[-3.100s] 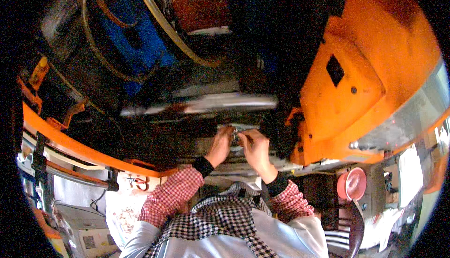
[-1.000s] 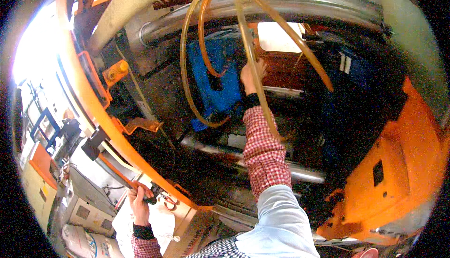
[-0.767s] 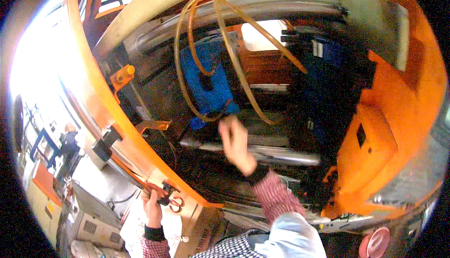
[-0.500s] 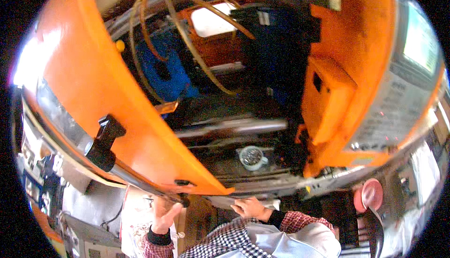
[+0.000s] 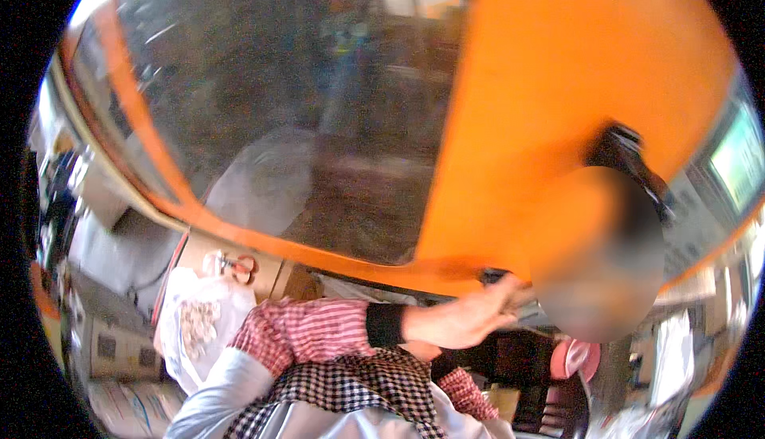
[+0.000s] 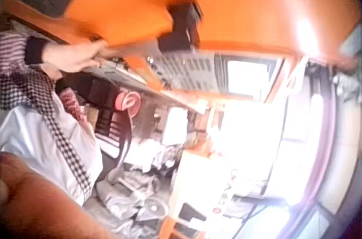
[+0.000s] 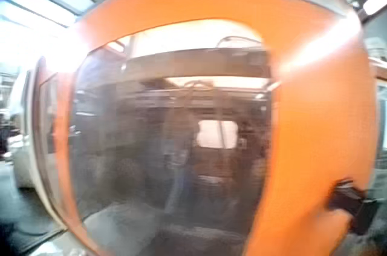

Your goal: The person repeatedly opens an injection molding machine, removes a white plastic component, and uses scissors to trim excess material. The trimmed parts are placed into a white bag while the runner is discarded into a sack.

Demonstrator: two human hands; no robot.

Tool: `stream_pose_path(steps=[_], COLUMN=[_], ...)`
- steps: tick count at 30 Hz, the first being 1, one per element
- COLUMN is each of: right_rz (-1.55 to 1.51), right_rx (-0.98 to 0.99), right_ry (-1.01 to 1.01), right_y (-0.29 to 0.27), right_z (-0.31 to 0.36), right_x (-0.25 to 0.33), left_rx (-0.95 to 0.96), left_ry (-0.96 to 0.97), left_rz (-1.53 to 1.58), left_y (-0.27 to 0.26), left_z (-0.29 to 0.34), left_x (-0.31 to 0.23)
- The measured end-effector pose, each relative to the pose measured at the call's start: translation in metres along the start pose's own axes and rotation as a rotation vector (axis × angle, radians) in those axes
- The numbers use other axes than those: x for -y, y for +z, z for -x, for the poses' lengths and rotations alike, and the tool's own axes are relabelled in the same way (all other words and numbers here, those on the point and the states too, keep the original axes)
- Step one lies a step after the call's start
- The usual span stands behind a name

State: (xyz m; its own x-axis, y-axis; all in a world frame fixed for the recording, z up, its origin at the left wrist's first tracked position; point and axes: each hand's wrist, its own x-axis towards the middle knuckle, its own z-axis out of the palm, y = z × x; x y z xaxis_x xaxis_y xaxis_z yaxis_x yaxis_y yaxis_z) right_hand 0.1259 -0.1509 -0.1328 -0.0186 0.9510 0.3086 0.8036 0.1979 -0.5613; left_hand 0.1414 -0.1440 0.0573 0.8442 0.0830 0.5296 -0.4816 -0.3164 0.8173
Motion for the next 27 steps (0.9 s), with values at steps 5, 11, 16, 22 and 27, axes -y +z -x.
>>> stream_pose_path(steps=[5, 11, 16, 22, 27], right_rz=[-0.038, -0.087, -0.117, -0.470, -0.513], right_rx=[0.096, 0.207, 0.337, 0.360, 0.455], right_ry=[-0.048, -0.082, -0.150, -0.653, -0.702], right_y=[0.001, 0.002, 0.024, 0.122, 0.197], right_z=[-0.008, -0.024, -0.071, -0.117, -0.134], right_x=[-0.001, 0.000, 0.038, 0.115, 0.195], left_rx=[0.123, 0.004, -0.200, -0.545, -1.579], left_ry=[-0.022, 0.192, 0.278, -0.097, -0.497], left_rz=[0.012, 0.045, -0.460, -0.311, -0.525], left_y=[0.015, 0.041, 0.048, -0.088, -0.038], left_z=[-0.032, -0.034, -0.050, 0.110, 0.290], left_x=[-0.017, 0.006, 0.019, -0.078, -0.068])
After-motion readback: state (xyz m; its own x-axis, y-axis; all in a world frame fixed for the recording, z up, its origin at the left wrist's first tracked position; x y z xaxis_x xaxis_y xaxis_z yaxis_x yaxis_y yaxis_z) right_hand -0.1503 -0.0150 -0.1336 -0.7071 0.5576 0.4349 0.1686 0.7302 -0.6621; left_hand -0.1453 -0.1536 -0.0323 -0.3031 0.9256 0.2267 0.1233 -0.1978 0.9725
